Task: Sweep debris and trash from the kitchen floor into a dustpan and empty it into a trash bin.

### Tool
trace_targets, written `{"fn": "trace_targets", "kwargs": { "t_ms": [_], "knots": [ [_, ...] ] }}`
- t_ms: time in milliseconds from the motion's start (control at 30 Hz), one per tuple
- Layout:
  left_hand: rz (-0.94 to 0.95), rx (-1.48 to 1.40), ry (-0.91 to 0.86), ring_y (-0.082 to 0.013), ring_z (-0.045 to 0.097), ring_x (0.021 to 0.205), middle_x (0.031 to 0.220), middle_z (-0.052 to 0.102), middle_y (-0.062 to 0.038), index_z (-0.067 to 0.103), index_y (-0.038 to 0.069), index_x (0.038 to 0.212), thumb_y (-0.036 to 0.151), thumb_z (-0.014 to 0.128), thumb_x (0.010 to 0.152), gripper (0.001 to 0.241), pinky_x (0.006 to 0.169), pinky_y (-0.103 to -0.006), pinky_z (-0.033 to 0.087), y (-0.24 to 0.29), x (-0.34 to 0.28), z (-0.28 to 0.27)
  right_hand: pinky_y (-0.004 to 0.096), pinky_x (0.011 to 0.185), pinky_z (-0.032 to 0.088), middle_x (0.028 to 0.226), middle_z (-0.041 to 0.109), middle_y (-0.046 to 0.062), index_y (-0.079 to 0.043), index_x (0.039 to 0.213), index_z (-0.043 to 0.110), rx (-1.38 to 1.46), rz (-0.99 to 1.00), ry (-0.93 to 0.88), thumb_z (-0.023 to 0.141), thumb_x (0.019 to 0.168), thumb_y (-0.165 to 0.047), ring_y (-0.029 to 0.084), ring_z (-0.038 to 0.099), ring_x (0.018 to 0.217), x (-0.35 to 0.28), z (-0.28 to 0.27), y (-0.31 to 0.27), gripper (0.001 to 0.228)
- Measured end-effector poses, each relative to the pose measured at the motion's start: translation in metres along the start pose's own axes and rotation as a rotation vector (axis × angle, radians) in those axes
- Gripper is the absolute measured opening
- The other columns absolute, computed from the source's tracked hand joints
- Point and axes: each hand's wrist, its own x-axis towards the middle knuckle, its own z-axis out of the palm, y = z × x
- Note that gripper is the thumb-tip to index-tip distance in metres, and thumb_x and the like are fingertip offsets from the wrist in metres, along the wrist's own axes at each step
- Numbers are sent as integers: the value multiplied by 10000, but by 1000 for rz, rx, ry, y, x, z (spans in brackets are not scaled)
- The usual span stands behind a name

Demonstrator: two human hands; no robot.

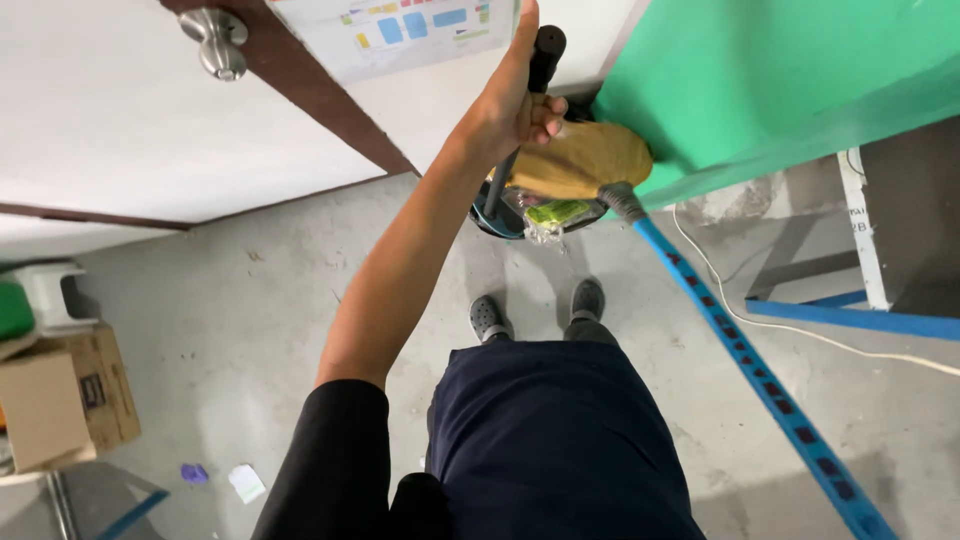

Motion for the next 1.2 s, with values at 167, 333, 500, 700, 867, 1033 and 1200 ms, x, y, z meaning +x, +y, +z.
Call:
{"fn": "trace_targets", "kwargs": {
  "t_ms": [167,333,500,700,867,1033,1200],
  "knots": [
    [62,68,-40,-116,556,465,639,548,-25,512,-17,1291,900,411,745,1072,448,-275,493,1,-13,1,298,858,589,982,725,114,-318,1542,478,-48,198,-76,693,903,-346,188,739,856,-34,16,-203,675],
    [18,102,-13,-102,504,423,615,509,-25,455,-32,1321,889,431,769,1074,394,-281,497,1,-42,18,381,796,565,863,736,151,-294,1505,515,-16,158,13,678,900,-300,299,738,785,-30,9,-357,627],
    [-2,78,-60,-121,498,400,604,520,-47,416,-65,1343,874,398,791,1089,371,-293,483,2,-73,35,446,739,556,779,691,179,-265,1508,511,-62,-15,115,658,899,-267,337,703,745,23,24,-369,627],
    [64,216,21,-111,482,403,611,516,-37,482,-40,1336,864,411,791,1058,372,-281,458,16,-129,59,473,728,556,794,696,187,-226,1483,535,-142,-182,247,657,871,-199,373,691,778,62,40,-366,624],
    [111,311,121,-107,504,409,611,547,-43,488,-30,1373,858,405,790,1066,378,-288,482,29,-139,67,484,719,558,811,695,175,-152,1429,582,-216,-255,292,625,883,-133,370,689,781,91,71,-356,548],
    [215,341,167,-86,461,401,596,523,-21,427,56,1399,874,426,824,1000,386,-272,453,43,-144,70,498,684,555,796,693,204,-27,1378,580,-144,-266,353,638,826,-88,397,690,731,101,84,-340,559],
    [254,266,127,-119,499,451,655,534,-42,467,46,1163,785,444,887,790,435,-308,470,44,-144,50,499,732,548,828,713,198,-26,1140,654,-37,-216,345,674,868,-152,406,690,786,60,58,-335,301]
  ]
}}
